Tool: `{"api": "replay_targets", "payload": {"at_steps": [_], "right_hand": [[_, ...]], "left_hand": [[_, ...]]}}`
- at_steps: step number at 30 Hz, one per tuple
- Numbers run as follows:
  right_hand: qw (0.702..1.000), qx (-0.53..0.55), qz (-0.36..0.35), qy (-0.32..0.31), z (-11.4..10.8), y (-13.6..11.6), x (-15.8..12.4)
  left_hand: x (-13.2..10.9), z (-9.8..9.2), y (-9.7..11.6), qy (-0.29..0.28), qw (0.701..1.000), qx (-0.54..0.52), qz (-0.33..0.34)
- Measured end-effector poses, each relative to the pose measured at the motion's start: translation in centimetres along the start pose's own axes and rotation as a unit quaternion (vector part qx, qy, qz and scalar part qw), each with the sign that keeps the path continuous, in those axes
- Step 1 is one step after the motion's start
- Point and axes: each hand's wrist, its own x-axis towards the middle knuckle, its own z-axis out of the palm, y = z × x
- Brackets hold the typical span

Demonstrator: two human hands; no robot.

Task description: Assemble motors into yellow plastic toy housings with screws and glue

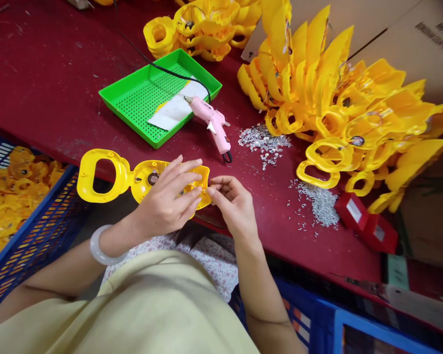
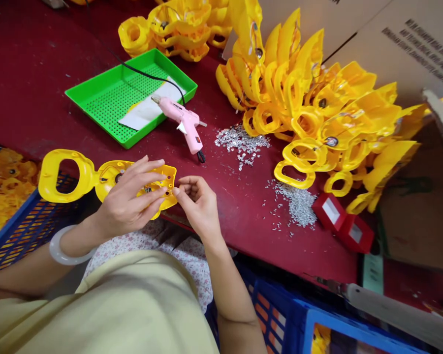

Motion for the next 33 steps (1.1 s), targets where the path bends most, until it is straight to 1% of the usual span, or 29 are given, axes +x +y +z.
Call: {"api": "replay_targets", "payload": {"at_steps": [4, 9, 11, 14, 17, 20, 23, 27, 30, 33], "right_hand": [[0.999, 0.002, -0.004, -0.034, -0.3, 0.0, 0.0], [0.995, 0.012, 0.019, -0.097, -0.7, -0.1, 0.1], [0.993, 0.012, 0.023, -0.118, -0.8, -0.1, 0.2], [0.989, 0.012, 0.025, -0.142, -1.0, -0.2, 0.3], [0.989, 0.01, 0.031, -0.144, -1.0, -0.3, 0.4], [0.989, 0.011, 0.042, -0.144, -0.9, -0.4, 0.3], [0.987, 0.022, 0.052, -0.152, -0.9, -0.4, 0.2], [0.986, 0.03, 0.059, -0.155, -0.9, -0.3, 0.2], [0.986, 0.034, 0.058, -0.151, -0.7, -0.5, 0.2], [0.987, 0.039, 0.059, -0.142, -0.6, -0.6, 0.1]], "left_hand": [[0.2, -0.1, 0.0, -0.031, 0.999, 0.008, -0.003], [0.5, -0.4, -0.2, -0.076, 0.997, 0.02, 0.017], [0.6, -0.5, 0.0, -0.089, 0.995, 0.035, 0.02], [0.4, -0.9, 0.5, -0.112, 0.991, 0.078, 0.005], [-0.1, -1.1, 0.9, -0.11, 0.988, 0.112, -0.006], [-0.6, -1.0, 1.0, -0.101, 0.988, 0.115, 0.004], [-0.6, -0.9, 0.9, -0.111, 0.987, 0.115, 0.012], [-0.3, -0.9, 0.8, -0.126, 0.987, 0.095, -0.004], [-0.2, -1.0, 0.7, -0.127, 0.989, 0.072, -0.023], [-0.4, -1.0, 0.5, -0.129, 0.989, 0.067, -0.028]]}}
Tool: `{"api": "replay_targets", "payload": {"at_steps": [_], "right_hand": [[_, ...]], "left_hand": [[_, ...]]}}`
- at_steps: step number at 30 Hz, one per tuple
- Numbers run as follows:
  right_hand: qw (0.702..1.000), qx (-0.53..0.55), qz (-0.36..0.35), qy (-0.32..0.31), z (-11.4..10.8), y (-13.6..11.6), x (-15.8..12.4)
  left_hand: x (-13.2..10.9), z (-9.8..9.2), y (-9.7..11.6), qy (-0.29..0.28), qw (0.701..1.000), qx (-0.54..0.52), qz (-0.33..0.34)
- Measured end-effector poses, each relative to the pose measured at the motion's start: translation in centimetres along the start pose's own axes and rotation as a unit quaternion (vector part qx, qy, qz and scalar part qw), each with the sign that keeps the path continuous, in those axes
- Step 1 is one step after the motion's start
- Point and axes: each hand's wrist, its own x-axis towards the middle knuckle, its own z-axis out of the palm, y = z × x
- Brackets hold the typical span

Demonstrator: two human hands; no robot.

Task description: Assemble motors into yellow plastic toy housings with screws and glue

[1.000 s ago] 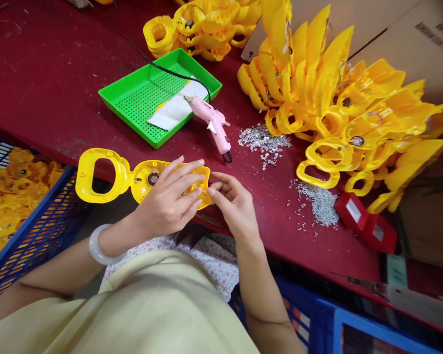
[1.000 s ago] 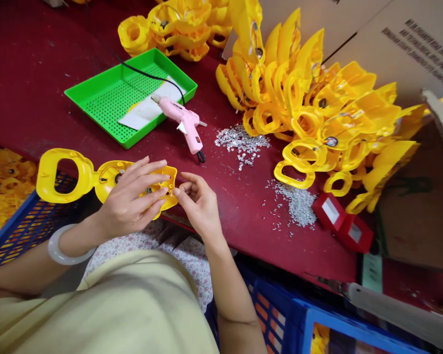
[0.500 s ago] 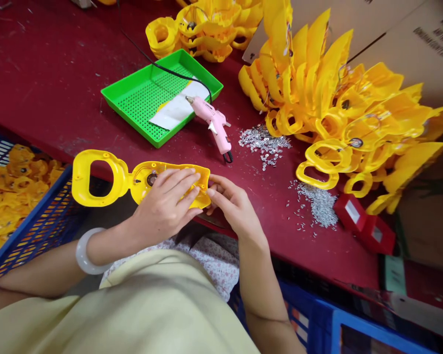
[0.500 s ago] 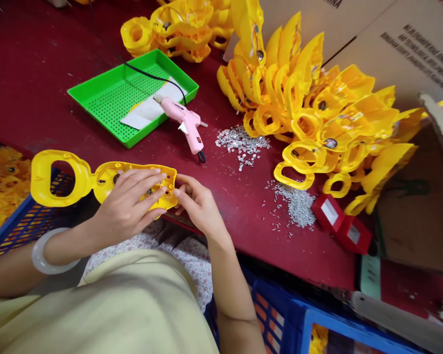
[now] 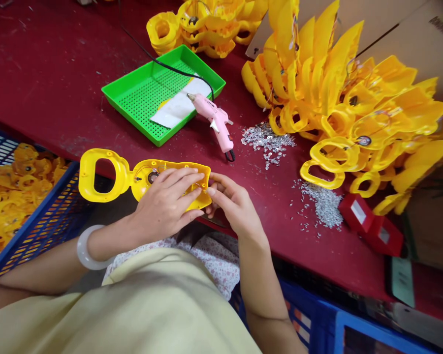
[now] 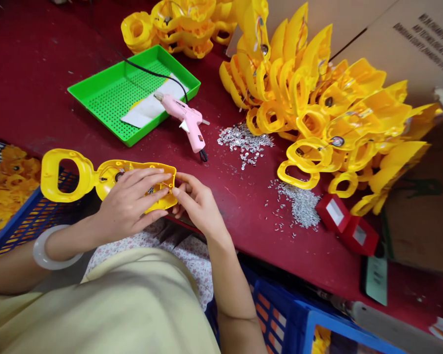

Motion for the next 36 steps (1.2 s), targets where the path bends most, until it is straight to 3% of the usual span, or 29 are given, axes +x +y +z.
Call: {"api": "replay_targets", "payload": {"at_steps": [6, 9, 16, 23, 26, 30, 34, 36], "right_hand": [[1.0, 0.002, 0.0, 0.028, 0.3, 0.3, 0.0], [0.999, -0.002, -0.001, 0.039, 0.3, 0.5, 0.0], [0.998, -0.002, -0.014, 0.059, 0.5, 0.6, -0.3], [0.991, 0.044, -0.058, 0.114, 0.5, 1.6, -0.6], [0.974, 0.071, -0.094, 0.194, 0.5, 2.3, -1.7], [0.954, 0.078, -0.13, 0.26, 0.3, 3.2, -3.4], [0.955, 0.083, -0.146, 0.247, 0.0, 3.5, -5.0], [0.968, 0.071, -0.144, 0.192, 0.2, 3.1, -6.5]], "left_hand": [[-0.5, -0.3, 0.0, 0.039, 0.998, -0.047, 0.015], [-0.6, -1.0, 0.0, 0.071, 0.997, -0.015, 0.02], [-1.9, -2.9, -1.8, 0.09, 0.987, 0.059, -0.115], [-2.9, -3.1, -3.2, 0.076, 0.988, 0.067, -0.117], [-3.6, -3.8, -4.5, 0.056, 0.99, 0.047, -0.121], [-5.0, -5.2, -6.8, -0.02, 0.989, 0.055, -0.133], [-5.9, -6.4, -8.3, -0.062, 0.985, 0.084, -0.14], [-5.9, -6.7, -8.7, -0.083, 0.981, 0.095, -0.147]]}}
